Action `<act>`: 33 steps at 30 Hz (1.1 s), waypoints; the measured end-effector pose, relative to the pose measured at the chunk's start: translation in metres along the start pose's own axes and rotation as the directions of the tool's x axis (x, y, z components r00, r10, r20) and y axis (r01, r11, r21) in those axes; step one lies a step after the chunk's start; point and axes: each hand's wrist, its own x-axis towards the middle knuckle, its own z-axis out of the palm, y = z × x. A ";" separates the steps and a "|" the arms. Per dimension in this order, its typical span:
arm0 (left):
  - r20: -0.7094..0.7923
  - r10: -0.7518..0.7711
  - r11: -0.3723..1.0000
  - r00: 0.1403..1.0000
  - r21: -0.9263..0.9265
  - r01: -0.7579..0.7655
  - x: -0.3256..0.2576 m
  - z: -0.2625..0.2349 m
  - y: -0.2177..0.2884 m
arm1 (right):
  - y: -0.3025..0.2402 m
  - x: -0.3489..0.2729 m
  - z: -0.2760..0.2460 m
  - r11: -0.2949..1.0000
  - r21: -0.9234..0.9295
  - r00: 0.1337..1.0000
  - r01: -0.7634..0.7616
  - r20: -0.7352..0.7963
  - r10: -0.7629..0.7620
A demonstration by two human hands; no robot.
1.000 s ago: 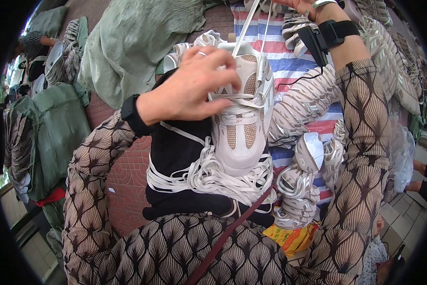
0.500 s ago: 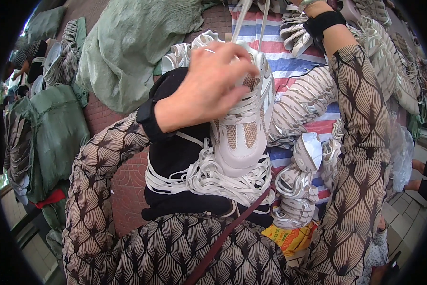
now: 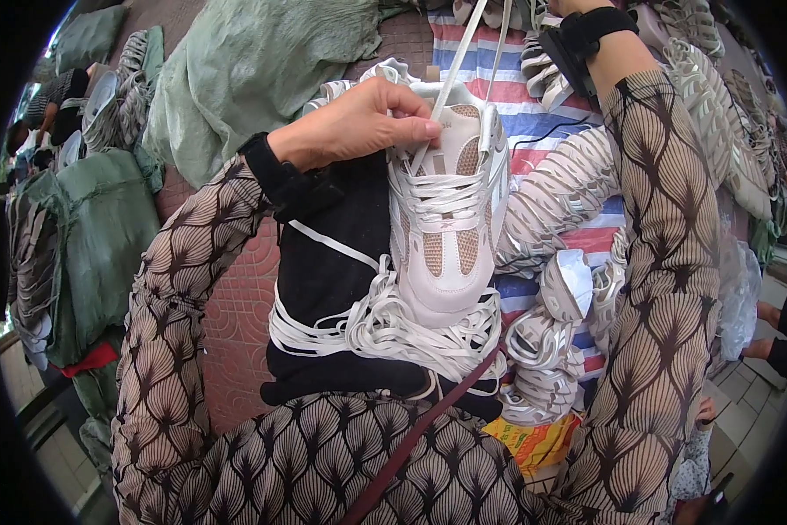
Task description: Lacing up white sneakers and tying the laces in a production or finishing setting.
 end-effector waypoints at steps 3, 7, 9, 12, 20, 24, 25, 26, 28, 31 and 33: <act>-0.047 0.077 0.997 0.996 -0.003 -0.077 0.001 0.000 0.007 | 0.009 0.001 -0.006 0.989 0.081 0.992 -0.124 -0.006 0.125; -0.137 0.073 0.901 0.988 -0.415 -0.124 0.006 -0.005 0.051 | 0.027 0.002 -0.048 0.791 -0.548 0.845 -0.272 0.258 0.469; -0.152 0.112 0.877 0.982 -0.450 -0.169 0.018 -0.009 0.071 | 0.028 -0.008 -0.066 0.702 -0.700 0.940 0.132 0.314 0.136; -0.085 0.186 0.944 0.979 -0.262 -0.202 0.024 -0.035 0.080 | -0.006 -0.052 -0.021 0.993 0.119 0.902 0.003 0.429 -0.054; 0.112 0.114 0.990 0.987 0.070 -0.123 -0.015 -0.055 0.091 | -0.051 -0.128 -0.008 0.906 0.170 0.555 -0.386 0.828 0.081; 0.066 0.042 0.998 0.997 0.045 -0.045 -0.048 -0.054 0.082 | -0.047 -0.135 -0.032 0.954 0.045 0.556 -0.298 0.820 0.135; 0.062 0.027 0.999 0.998 0.034 -0.029 -0.053 -0.057 0.075 | -0.043 -0.138 -0.039 0.952 0.041 0.555 -0.304 0.820 0.142; 0.051 0.008 1.000 0.999 0.027 -0.009 -0.061 -0.059 0.069 | -0.041 -0.141 -0.046 0.956 -0.015 0.551 -0.293 0.815 0.182; 0.078 0.001 1.000 0.997 -0.029 0.001 -0.073 -0.065 0.048 | -0.038 -0.150 -0.068 0.958 -0.120 0.569 -0.261 0.783 0.253; 0.124 0.053 0.989 0.991 -0.141 -0.036 -0.094 -0.081 -0.013 | -0.030 -0.168 -0.088 0.941 -0.169 0.587 -0.294 0.745 0.317; 0.102 -0.045 0.983 0.994 -0.173 0.062 -0.114 -0.090 -0.052 | -0.033 -0.176 -0.087 0.928 -0.181 0.611 -0.327 0.708 0.353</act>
